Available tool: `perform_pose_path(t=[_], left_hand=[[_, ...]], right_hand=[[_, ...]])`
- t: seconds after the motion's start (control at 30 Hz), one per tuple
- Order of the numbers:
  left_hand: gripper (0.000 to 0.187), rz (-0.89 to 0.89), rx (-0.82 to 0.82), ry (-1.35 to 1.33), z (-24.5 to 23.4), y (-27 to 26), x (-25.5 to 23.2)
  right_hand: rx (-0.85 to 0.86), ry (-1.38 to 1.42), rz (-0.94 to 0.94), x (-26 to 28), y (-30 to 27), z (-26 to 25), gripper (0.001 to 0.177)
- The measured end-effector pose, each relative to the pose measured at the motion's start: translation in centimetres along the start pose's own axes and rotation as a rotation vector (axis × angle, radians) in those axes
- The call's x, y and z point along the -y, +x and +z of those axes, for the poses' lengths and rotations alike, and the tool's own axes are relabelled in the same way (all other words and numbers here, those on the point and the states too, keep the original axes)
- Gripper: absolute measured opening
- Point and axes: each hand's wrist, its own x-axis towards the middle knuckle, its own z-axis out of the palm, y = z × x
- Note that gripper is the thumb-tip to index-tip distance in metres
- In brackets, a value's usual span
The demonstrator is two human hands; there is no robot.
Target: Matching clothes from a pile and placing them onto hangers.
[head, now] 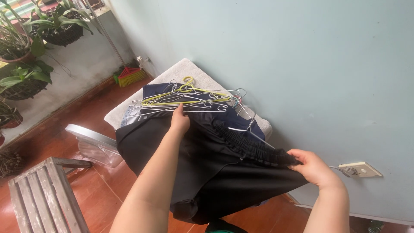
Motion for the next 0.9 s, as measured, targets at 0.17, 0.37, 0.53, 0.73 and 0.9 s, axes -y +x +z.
perform_pose_path(t=[0.17, 0.37, 0.53, 0.73, 0.9], left_hand=[[0.065, 0.050, 0.042, 0.062, -1.4, 1.0, 1.8], [0.045, -0.052, 0.311, 0.096, -5.3, -3.0, -4.7], [0.040, 0.009, 0.528, -0.195, -10.7, -8.8, -9.6], [0.040, -0.027, 0.409, -0.297, -16.0, -11.5, -6.8], [0.027, 0.249, 0.070, -0.245, -23.4, -15.2, -10.6]], right_hand=[[0.072, 0.032, -0.022, 0.9, -1.6, -1.7, 0.033], [0.035, 0.142, -0.203, 1.9, -1.4, -1.8, 0.034], [-0.043, 0.173, -0.401, 3.0, 0.0, -0.4, 0.036], [-0.221, 0.210, -0.549, 6.4, 1.4, 2.5, 0.032], [-0.148, 0.233, -0.658, 10.6, 1.6, 5.1, 0.032]])
